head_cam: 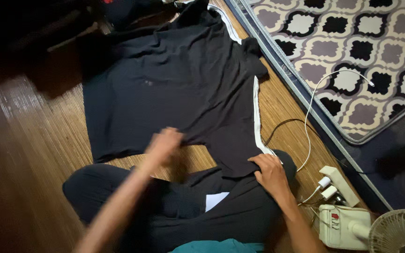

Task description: The person folds a pair of black pants with white stripes on the floor, smoothing and aligning the fabric before folding it into a compact rectangle. They then place the folded pants on a stack of other folded clothes and briefly adjust a black t-shirt with a red graphic.

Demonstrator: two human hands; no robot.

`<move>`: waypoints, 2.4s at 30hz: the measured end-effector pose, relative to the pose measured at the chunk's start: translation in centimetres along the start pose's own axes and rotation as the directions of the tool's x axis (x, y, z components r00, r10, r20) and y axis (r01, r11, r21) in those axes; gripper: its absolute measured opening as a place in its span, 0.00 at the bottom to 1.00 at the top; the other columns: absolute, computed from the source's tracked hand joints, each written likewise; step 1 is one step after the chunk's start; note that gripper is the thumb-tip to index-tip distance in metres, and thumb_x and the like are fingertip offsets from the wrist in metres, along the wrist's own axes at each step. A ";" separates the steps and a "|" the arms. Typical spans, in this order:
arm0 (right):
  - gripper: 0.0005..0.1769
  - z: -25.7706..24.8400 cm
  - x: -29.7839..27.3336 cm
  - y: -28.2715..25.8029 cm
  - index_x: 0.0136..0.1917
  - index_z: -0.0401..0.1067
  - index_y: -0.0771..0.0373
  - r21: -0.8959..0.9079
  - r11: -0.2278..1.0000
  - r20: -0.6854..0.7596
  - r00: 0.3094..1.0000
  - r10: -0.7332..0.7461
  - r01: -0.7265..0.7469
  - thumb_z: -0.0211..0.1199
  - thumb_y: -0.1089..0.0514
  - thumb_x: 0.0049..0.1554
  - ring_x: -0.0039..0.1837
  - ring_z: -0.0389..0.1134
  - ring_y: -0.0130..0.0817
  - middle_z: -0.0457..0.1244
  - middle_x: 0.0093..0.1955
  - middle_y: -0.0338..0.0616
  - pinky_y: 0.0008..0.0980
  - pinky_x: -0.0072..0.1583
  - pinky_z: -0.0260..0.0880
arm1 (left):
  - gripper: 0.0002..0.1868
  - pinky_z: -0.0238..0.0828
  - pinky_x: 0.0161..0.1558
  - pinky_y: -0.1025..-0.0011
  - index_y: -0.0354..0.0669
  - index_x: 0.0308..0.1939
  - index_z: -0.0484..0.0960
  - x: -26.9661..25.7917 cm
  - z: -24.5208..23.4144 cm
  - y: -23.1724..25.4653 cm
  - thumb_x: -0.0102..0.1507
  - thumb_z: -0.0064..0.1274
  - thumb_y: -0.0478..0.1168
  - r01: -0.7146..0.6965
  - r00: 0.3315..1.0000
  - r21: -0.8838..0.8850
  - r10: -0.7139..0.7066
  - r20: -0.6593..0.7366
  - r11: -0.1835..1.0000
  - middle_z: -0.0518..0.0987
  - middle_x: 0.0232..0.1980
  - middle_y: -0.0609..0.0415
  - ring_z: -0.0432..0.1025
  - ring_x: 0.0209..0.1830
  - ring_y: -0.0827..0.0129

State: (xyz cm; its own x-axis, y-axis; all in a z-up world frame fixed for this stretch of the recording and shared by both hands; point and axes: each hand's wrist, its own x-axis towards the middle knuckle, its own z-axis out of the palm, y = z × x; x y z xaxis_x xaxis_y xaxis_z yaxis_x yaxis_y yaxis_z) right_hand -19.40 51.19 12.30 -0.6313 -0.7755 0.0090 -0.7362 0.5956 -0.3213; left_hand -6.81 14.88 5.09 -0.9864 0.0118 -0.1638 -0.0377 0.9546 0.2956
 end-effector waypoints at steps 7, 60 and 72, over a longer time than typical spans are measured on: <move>0.24 -0.7 0.1 -0.3 0.51 0.76 0.60 -0.049 0.999 -0.052 0.998 -0.019 0.016 0.69 0.66 0.38 0.66 0.64 0.45 0.67 0.54 0.44 0.49 0.69 0.56 | 0.42 0.65 0.63 0.63 0.49 0.71 0.61 -11.6 6.5 -24.3 0.56 0.62 0.45 0.219 0.861 0.461 -0.392 0.323 0.860 0.61 0.72 0.51 0.62 0.69 0.57; 0.26 -4.9 45.0 5.3 0.65 0.78 0.58 -0.368 0.921 0.292 0.956 -0.017 0.129 0.71 0.46 0.57 0.60 0.71 0.52 0.71 0.57 0.55 0.49 0.61 0.70 | 0.18 0.75 0.52 0.56 0.34 0.55 0.83 -7.1 0.9 -38.0 0.65 0.56 0.42 0.677 0.735 -0.535 -0.507 0.451 0.505 0.85 0.50 0.43 0.77 0.48 0.56; 0.24 6.4 29.9 8.8 0.67 0.69 0.67 0.149 0.987 -0.338 0.935 0.105 -0.056 0.70 0.54 0.63 0.67 0.61 0.49 0.62 0.64 0.56 0.46 0.68 0.60 | 0.28 0.69 0.48 0.66 0.34 0.60 0.74 -8.7 9.3 -34.7 0.65 0.63 0.50 0.435 0.411 -0.894 -0.908 0.086 0.112 0.77 0.53 0.45 0.70 0.49 0.63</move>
State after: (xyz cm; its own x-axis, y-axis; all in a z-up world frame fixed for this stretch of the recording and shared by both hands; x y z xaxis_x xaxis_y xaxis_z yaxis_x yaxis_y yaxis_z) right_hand -43.14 31.89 3.68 -0.7499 -0.5921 0.2952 -0.6548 0.6005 -0.4589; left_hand 4.58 -15.54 -12.49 -0.3571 -0.8361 -0.4164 -0.5758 -0.1540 0.8030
